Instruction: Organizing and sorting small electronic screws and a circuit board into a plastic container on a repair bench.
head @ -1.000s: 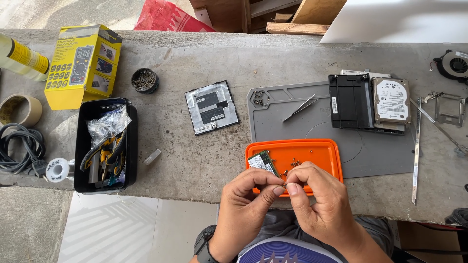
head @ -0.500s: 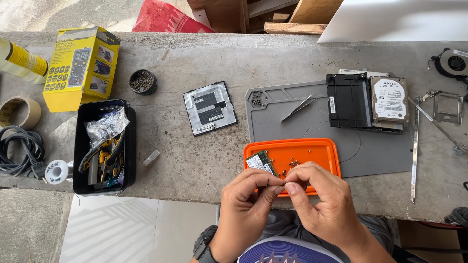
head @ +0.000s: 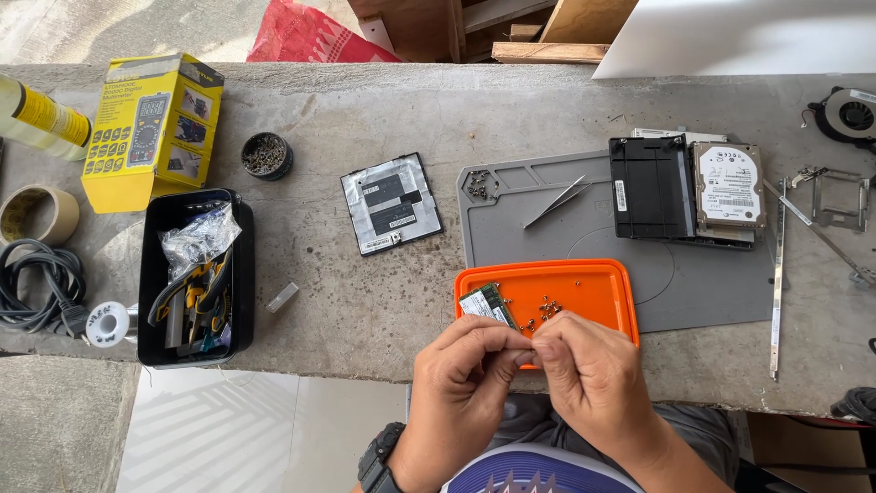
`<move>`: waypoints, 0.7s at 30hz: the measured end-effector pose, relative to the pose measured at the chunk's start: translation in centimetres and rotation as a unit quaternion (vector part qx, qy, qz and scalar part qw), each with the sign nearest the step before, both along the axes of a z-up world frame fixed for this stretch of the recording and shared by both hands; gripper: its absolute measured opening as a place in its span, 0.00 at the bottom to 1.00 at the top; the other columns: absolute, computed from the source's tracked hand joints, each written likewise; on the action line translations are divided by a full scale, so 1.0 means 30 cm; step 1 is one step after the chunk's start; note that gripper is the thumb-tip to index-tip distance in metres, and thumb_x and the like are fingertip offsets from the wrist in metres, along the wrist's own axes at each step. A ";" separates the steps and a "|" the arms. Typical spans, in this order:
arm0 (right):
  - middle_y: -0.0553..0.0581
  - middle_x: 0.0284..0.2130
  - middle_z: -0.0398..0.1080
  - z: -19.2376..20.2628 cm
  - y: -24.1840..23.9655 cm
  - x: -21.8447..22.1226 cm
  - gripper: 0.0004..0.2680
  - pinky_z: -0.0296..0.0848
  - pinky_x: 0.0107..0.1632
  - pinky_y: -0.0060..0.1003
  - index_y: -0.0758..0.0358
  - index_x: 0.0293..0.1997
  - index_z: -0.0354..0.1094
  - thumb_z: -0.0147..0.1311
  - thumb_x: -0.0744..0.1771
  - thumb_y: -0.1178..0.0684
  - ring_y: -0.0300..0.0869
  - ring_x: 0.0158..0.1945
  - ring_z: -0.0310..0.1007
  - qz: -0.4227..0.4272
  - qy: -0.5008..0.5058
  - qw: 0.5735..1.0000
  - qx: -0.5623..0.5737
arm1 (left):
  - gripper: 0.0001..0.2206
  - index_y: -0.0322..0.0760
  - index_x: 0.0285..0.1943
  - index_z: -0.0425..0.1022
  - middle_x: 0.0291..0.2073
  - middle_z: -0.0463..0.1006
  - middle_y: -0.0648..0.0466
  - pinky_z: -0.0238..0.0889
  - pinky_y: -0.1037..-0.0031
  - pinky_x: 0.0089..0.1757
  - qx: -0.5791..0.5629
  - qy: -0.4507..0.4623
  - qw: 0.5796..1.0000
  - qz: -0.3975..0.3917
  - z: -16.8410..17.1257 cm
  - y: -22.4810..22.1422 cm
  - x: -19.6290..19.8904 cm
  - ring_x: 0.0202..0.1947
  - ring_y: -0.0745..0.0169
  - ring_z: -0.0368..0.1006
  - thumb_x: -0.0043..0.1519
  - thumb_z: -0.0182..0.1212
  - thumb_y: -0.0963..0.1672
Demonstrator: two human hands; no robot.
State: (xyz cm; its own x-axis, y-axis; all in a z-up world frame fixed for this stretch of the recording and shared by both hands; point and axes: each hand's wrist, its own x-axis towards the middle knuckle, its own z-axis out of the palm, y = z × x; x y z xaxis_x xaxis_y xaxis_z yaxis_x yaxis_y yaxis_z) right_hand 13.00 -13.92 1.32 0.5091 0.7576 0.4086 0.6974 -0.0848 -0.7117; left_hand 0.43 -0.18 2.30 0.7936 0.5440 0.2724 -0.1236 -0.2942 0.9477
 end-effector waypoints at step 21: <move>0.54 0.27 0.76 0.024 -0.058 0.090 0.15 0.78 0.34 0.30 0.63 0.34 0.73 0.46 0.77 0.52 0.39 0.30 0.78 -0.022 0.080 0.996 0.041 | 0.02 0.36 0.52 0.82 0.45 0.82 0.45 0.72 0.54 0.38 0.309 0.048 0.949 0.027 -0.124 0.364 0.311 0.39 0.41 0.82 0.74 0.65 0.39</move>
State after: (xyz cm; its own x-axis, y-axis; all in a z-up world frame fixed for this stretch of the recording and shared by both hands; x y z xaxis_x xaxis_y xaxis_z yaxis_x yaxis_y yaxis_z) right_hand 15.70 -15.65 2.03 0.6050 0.6996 0.3802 0.5721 -0.0498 -0.8187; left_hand 9.75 10.75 -1.43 0.8060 0.3450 0.4809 -0.0139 -0.8013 0.5980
